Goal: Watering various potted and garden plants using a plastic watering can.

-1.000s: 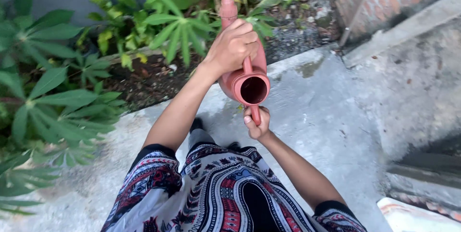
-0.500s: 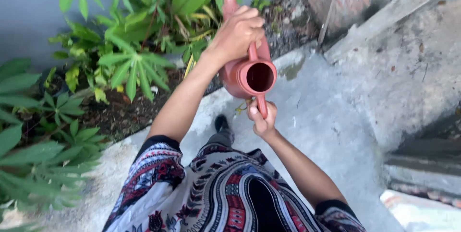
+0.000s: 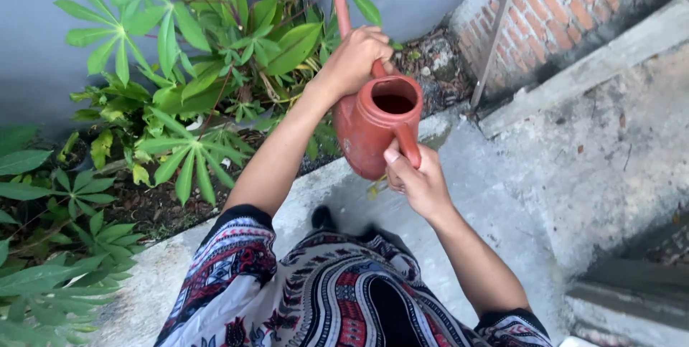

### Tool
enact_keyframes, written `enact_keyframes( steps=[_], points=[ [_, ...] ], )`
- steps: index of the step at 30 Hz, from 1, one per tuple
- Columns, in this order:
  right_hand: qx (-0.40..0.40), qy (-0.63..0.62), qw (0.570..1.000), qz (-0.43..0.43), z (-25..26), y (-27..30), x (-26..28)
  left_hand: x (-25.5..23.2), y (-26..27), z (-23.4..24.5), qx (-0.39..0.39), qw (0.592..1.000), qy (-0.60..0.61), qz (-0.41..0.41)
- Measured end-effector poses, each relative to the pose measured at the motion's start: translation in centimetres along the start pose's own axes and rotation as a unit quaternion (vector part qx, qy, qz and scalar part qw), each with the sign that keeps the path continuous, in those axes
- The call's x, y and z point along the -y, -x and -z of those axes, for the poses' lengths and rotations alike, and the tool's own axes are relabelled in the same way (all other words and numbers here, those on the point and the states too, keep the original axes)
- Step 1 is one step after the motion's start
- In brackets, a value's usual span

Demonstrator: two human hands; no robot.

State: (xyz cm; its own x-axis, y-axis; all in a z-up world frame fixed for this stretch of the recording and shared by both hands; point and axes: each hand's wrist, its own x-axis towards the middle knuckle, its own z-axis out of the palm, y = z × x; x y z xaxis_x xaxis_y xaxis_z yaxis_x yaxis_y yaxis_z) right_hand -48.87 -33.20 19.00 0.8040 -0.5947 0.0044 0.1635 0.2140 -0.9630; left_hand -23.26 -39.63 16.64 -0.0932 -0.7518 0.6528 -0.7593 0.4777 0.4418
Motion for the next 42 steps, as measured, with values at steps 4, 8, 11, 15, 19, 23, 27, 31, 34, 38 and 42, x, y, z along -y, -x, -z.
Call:
enact_keyframes(
  steps=[4, 8, 11, 15, 19, 23, 27, 31, 34, 38, 42],
  points=[
    [0.016, 0.024, 0.999, -0.028, 1.1, -2.3, 0.3, 2.3, 1.2, -1.3, -0.017, 0.999, -0.006, 0.051],
    [0.031, 0.069, 0.997, -0.033, 2.1, -4.0, -1.5, 6.1, 3.9, -4.0, -0.015, 0.995, 0.017, 0.093],
    [0.022, 0.042, 0.997, -0.054, 2.5, -4.9, -2.8, 8.4, 5.9, -6.5, -0.01, 0.994, 0.071, 0.088],
    [0.025, 0.061, 0.993, -0.096, 4.8, -6.4, -5.3, 10.2, 7.2, -9.0, -0.019, 0.99, 0.085, 0.113],
    [0.017, 0.076, 0.992, -0.099, 5.0, -7.5, -4.7, 12.4, 8.2, -10.8, -0.012, 0.989, 0.076, 0.122],
    [0.019, 0.071, 0.99, -0.118, 4.9, -9.1, -3.7, 14.5, 8.3, -11.2, -0.014, 0.987, 0.084, 0.133],
    [0.01, 0.067, 0.99, -0.124, 5.4, -10.6, -4.1, 15.2, 7.6, -10.4, 0.003, 0.983, 0.091, 0.157],
    [0.005, 0.056, 0.99, -0.13, 5.2, -11.2, -3.9, 16.0, 7.3, -10.3, 0.008, 0.98, 0.09, 0.175],
    [-0.004, 0.054, 0.989, -0.136, 4.9, -11.7, -3.9, 16.2, 7.4, -10.4, 0.006, 0.979, 0.092, 0.18],
    [-0.006, 0.065, 0.988, -0.139, 4.9, -12.3, -4.0, 16.8, 7.3, -10.2, 0.005, 0.978, 0.092, 0.186],
    [-0.01, 0.071, 0.988, -0.134, 4.8, -12.5, -4.1, 16.3, 7.2, -9.7, -0.008, 0.977, 0.102, 0.186]
  ],
)
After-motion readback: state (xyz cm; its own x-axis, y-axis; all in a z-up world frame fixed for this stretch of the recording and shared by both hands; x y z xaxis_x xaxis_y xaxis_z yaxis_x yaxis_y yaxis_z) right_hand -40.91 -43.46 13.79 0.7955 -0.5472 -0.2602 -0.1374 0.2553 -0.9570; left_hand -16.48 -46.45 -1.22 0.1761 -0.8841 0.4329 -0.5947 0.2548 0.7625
